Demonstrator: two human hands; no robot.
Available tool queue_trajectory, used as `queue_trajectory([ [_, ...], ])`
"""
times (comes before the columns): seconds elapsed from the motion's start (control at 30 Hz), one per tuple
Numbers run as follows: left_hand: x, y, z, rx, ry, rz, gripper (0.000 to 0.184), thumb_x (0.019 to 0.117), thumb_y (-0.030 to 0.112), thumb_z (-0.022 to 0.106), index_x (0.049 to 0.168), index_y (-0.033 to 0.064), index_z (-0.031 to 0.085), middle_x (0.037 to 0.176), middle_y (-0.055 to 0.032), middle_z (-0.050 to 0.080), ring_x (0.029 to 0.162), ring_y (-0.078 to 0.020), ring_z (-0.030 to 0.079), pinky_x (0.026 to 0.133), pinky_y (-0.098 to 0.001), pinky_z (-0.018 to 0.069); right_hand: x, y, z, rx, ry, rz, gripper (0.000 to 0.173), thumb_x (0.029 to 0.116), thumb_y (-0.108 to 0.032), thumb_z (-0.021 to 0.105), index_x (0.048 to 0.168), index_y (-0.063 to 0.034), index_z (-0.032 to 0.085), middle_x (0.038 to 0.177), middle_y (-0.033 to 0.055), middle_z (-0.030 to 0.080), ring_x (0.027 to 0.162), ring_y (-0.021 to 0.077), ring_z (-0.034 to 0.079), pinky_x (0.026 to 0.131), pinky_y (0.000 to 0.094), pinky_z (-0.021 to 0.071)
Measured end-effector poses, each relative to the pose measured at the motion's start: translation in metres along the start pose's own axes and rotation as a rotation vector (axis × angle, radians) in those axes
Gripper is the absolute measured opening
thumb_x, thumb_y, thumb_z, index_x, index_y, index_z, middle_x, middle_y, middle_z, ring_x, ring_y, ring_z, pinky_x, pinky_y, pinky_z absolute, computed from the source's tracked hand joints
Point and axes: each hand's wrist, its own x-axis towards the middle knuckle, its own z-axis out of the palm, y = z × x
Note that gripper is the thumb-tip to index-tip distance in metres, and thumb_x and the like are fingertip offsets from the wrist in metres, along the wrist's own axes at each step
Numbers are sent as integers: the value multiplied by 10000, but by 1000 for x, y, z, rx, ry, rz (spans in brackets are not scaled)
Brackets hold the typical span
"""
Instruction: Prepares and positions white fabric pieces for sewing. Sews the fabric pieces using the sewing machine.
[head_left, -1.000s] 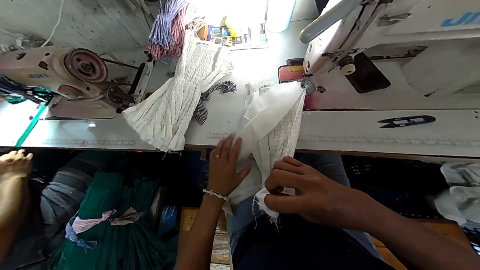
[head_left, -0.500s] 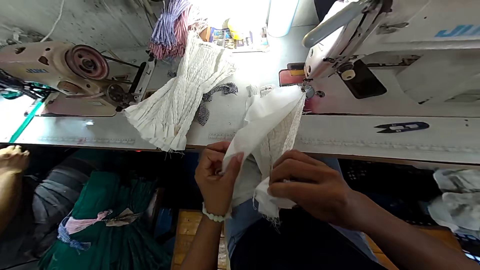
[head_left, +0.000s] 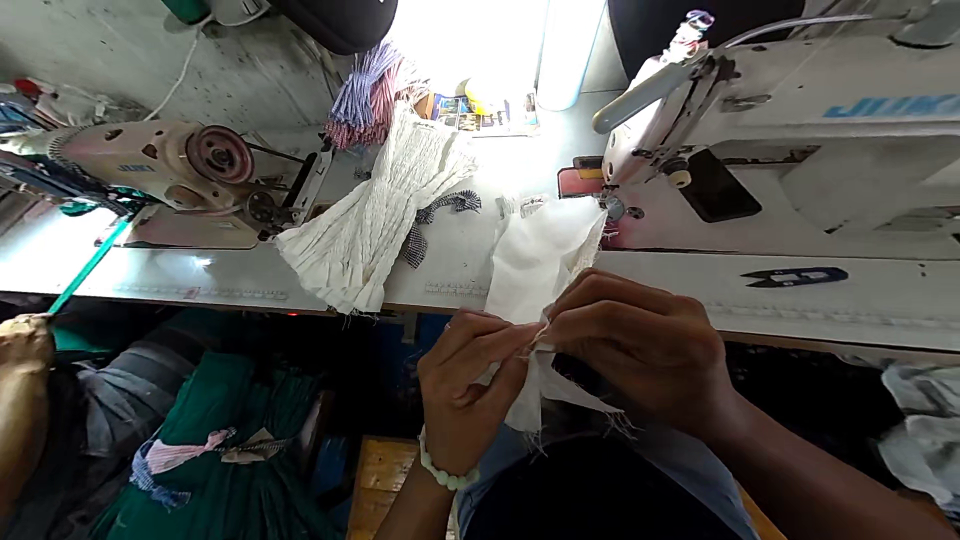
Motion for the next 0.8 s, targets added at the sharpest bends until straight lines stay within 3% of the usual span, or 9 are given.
queue_trajectory([
  [0.23,1,5,3,136,-17,98,147,993,123,624,1061,79,747,981,-6,692,1002,-78,625,917,-219,504,-4,-4,-5,5,20,54,129,990,-166,667,1036,-60,723,891,-1,705,892,-6,652,814,115,532],
  [0.33,-4,11,10,246,-14,94,253,1025,332,600,1106,119,711,1048,17,679,1087,-93,595,1008,-282,448,-6,-5,-6,-52,38,5,124,1002,-142,658,1004,-64,754,869,29,690,877,33,648,790,135,524],
  [0.4,-13,11,29,310,46,23,349,935,417,708,1154,162,612,1133,14,663,1166,-122,575,1080,-351,396,-9,-7,-7,-153,83,-64,95,1001,-94,645,973,-69,732,888,60,686,896,77,653,796,162,535],
  [0.47,-21,4,48,360,75,-71,401,912,322,738,1177,153,488,1187,-18,654,1214,-130,572,1123,-359,375,-17,-15,-14,-294,107,-103,62,1000,-80,637,1009,-96,697,953,70,664,973,124,640,856,205,534],
  [0.53,-22,-3,46,431,16,3,228,932,160,678,1128,71,604,1092,-82,726,1128,-185,663,1109,-410,439,-32,-27,-29,-437,88,-90,47,1025,-123,603,1053,-124,640,998,59,633,1026,163,605,911,259,500],
  [0.6,-18,0,29,474,-190,157,127,999,119,605,1041,82,719,1025,-78,751,1089,-215,682,1065,-402,490,-60,-37,-42,-491,40,-42,63,1049,-173,570,1060,-131,616,990,57,626,996,187,604,900,295,498],
  [0.7,-28,-3,16,470,-591,261,181,989,61,579,962,144,738,985,-18,751,1046,-189,683,1028,-373,492,-126,-41,-45,-393,-121,125,130,1059,-218,555,1010,-136,644,949,43,644,956,178,619,878,279,514],
  [0.77,-39,-14,17,397,-937,150,195,870,41,660,1004,146,756,1055,-11,754,1073,-204,700,1023,-455,506,-174,-26,-38,-267,-188,256,146,1007,-213,602,919,-128,681,887,39,665,900,165,637,823,248,536],
  [0.8,-42,-21,19,311,-1072,35,217,864,117,726,1078,115,764,1139,-48,746,1139,-245,686,1051,-519,482,-196,-14,-35,-223,-191,311,135,967,-206,631,881,-120,690,863,43,673,878,165,650,806,245,546],
])
